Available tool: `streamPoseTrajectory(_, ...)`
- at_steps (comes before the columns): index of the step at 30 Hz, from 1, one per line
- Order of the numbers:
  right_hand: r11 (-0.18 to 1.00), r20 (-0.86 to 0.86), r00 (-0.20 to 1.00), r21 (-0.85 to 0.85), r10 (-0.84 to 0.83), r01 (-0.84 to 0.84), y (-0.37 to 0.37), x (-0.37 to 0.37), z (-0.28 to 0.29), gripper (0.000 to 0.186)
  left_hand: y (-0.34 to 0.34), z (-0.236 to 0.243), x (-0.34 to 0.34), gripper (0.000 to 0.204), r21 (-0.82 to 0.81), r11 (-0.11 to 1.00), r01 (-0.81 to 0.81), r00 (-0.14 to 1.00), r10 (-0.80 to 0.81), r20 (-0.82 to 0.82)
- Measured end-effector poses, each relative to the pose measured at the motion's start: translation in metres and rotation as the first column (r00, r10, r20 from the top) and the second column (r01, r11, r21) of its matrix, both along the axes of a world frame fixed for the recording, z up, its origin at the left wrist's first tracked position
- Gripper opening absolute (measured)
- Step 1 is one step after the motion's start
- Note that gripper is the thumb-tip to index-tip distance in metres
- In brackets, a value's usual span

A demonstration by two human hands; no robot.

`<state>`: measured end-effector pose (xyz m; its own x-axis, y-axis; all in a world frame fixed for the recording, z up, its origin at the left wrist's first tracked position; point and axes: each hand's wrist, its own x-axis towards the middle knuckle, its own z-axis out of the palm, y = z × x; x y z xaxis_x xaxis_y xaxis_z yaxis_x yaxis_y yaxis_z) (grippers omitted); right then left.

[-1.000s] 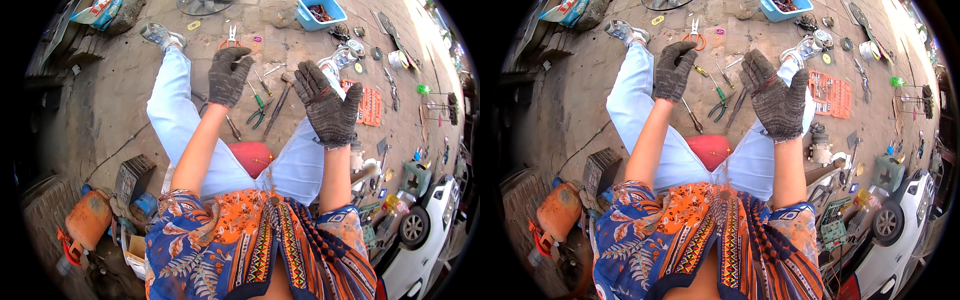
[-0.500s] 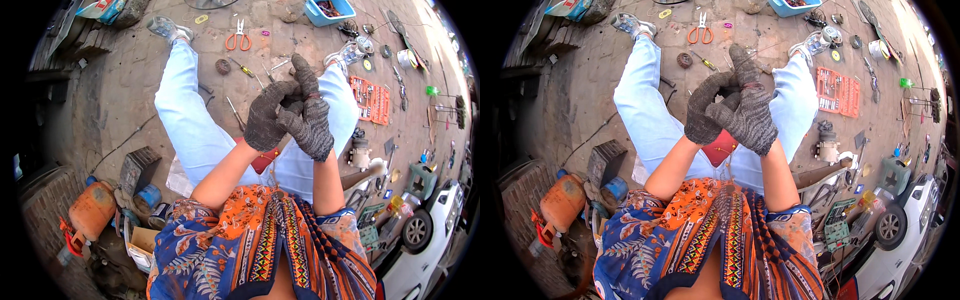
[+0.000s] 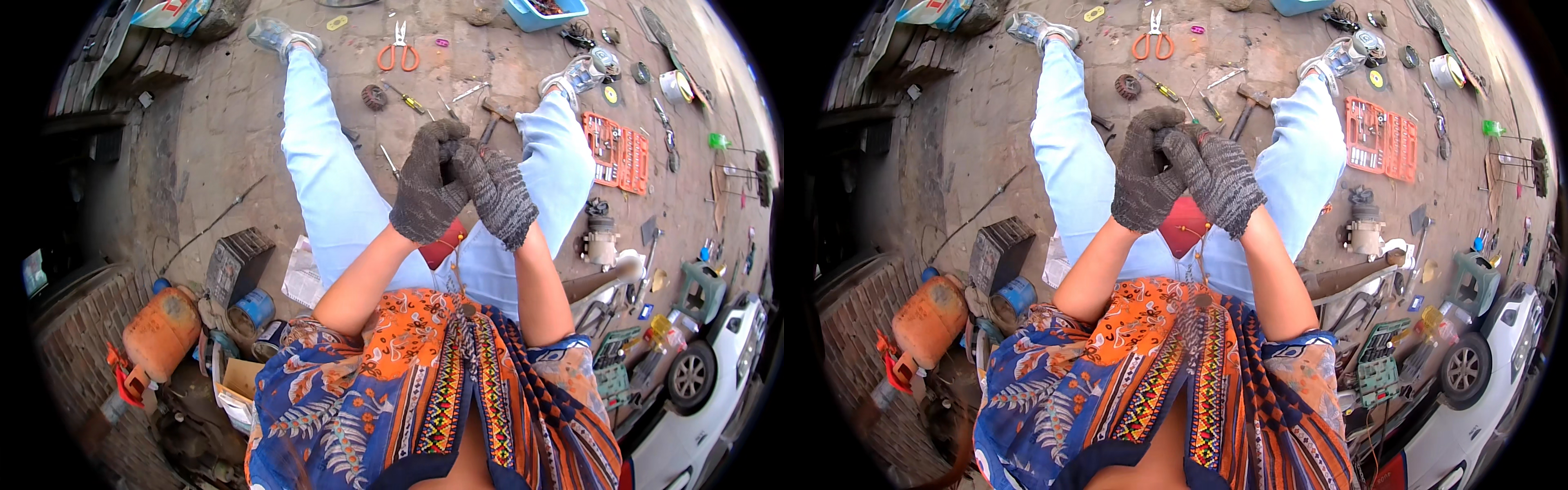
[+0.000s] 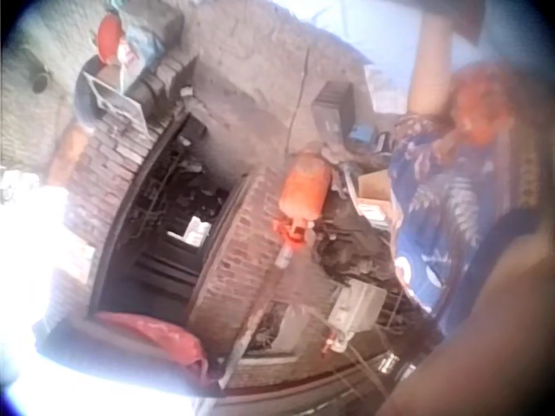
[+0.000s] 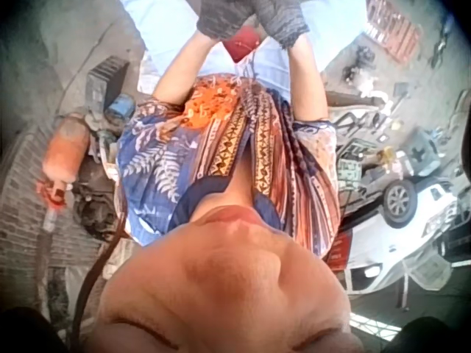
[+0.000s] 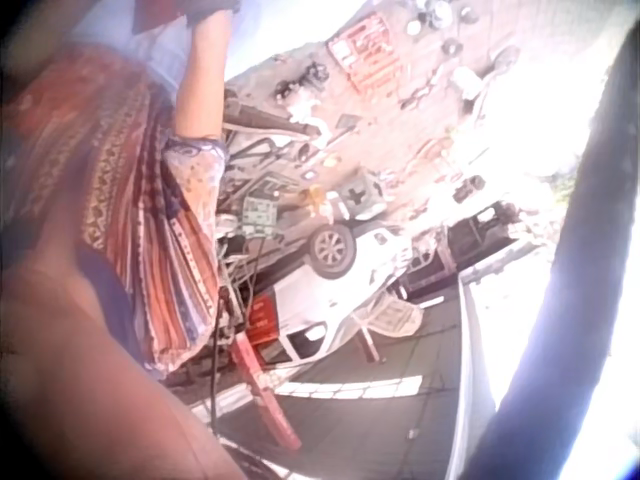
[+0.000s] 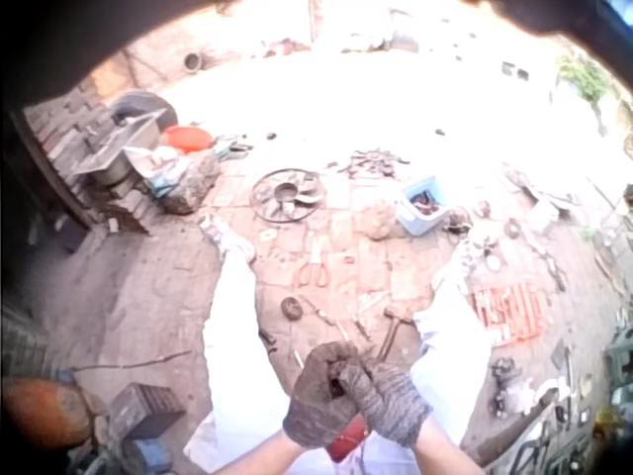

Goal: The person sits on the ground and uses pliers and a screwdriver to manipulate a cylindrical electrical component with copper windings. They repeatedly adjust the wires and internal parts of the component while surrounded by various tools.

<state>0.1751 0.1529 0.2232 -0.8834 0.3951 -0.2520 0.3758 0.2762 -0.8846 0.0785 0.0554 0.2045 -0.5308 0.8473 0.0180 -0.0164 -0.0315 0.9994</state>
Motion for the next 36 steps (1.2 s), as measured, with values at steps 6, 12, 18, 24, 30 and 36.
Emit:
streamPoseTrajectory(6,0.496,-0.079,0.943,-0.863,-0.322,0.098,0.008,0.008,-0.054,0.056,0.016,0.014,-0.022,0.037,-0.281,0.930,0.237,0.939,-0.293,-0.178)
streamPoseTrajectory(12,0.095,-0.053,0.925,-0.995,-0.377,-0.018,-0.003,0.004,-0.025,0.079,0.035,-0.018,-0.064,0.032,0.106,0.892,0.439,0.842,-0.367,-0.395)
streamPoseTrajectory(18,-0.195,-0.230,0.922,-0.934,-0.310,-0.299,-0.004,0.011,-0.027,0.104,0.030,-0.039,-0.058,0.064,0.232,0.813,0.534,0.743,-0.582,0.331)
streamPoseTrajectory(24,-0.081,-0.114,0.686,-0.966,-0.719,-0.245,-0.006,0.012,-0.013,0.110,0.007,-0.018,-0.051,0.031,0.053,0.992,-0.118,0.992,0.120,-0.036)
streamPoseTrajectory(30,-0.017,-0.258,0.688,-0.930,-0.678,-0.366,-0.006,0.009,-0.017,0.103,-0.003,-0.001,-0.002,0.034,-0.005,1.000,0.018,0.834,-0.017,-0.552)
streamPoseTrajectory(36,0.528,-0.273,0.835,-0.849,-0.478,0.026,-0.008,0.007,-0.006,0.068,0.002,-0.001,-0.002,0.032,-0.030,0.999,-0.038,0.832,0.014,-0.555)
